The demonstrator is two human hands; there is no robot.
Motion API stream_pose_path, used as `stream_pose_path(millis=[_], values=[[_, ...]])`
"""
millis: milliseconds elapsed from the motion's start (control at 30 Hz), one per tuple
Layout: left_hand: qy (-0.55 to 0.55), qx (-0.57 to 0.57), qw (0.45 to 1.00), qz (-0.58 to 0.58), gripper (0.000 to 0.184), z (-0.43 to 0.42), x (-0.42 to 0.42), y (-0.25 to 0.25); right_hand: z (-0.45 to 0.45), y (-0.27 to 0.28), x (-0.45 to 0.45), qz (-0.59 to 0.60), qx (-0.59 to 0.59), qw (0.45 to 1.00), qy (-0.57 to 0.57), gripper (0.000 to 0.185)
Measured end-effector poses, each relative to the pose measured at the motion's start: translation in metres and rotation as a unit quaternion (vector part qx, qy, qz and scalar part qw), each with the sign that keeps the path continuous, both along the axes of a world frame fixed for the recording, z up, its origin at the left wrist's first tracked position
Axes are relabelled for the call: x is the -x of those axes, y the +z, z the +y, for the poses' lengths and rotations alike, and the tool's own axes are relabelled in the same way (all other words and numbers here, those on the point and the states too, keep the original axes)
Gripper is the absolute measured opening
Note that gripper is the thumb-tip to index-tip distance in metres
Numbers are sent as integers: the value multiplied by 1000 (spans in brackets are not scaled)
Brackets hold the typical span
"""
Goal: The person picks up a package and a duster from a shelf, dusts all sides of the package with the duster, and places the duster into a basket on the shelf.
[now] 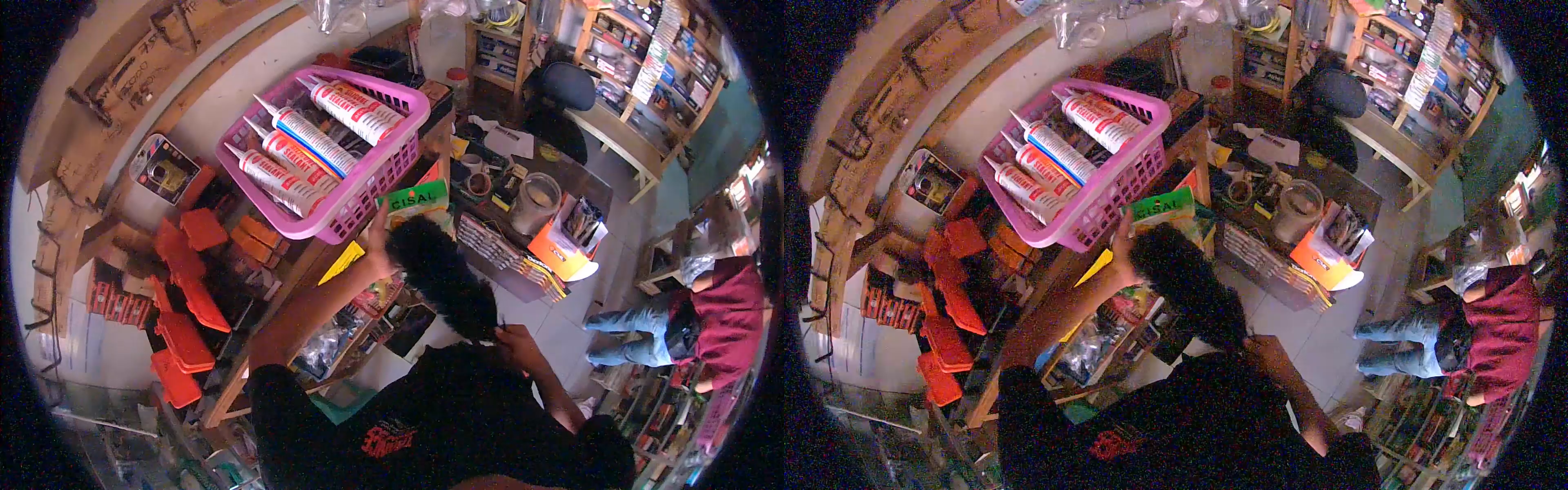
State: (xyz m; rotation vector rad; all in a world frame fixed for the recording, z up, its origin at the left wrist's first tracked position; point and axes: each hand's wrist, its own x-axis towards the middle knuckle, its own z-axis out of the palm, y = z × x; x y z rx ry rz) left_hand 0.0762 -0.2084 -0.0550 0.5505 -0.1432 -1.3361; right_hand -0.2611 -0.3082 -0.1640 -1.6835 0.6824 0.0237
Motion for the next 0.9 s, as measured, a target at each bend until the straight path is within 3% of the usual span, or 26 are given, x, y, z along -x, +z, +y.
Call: stream_pose_path(millis=[67, 167, 300, 367, 467, 500, 600, 700, 800, 900], values=[[20, -45, 999, 19, 65, -6, -5, -11, -2, 20, 1, 19, -130, 987, -98, 34], [40, -143, 989, -2, 67, -10, -4, -14, -5, 33, -4, 11, -213, 965, -151, 33], [-60, -50, 996, 38, 67, -4, -13, -19, -21, 16, -1, -7, -85, 995, -60, 34], [-26, -82, 996, 16, 67, -5, -15, -28, -33, 14, -2, -21, -10, 998, -61, 35], [-7, -119, 993, 17, 66, -5, -13, -21, -50, 34, -4, 5, -165, 982, -94, 37], [-8, -114, 993, 18, 67, -5, -10, -15, -56, 39, -6, 39, -61, 997, -40, 39], [-20, -78, 997, 5, 65, -5, -14, -22, -71, 25, -1, 37, -13, 999, 22, 39], [-13, -121, 991, 50, 64, 0, -20, -24, -85, 14, -2, 45, -30, 998, -41, 37], [5, -168, 984, 61, 62, 0, -11, -5, -93, 13, -11, -5, -137, 987, -83, 36], [-21, -127, 990, 57, 62, 4, -15, -9, -108, 22, -23, 22, 3, 999, -38, 38]])
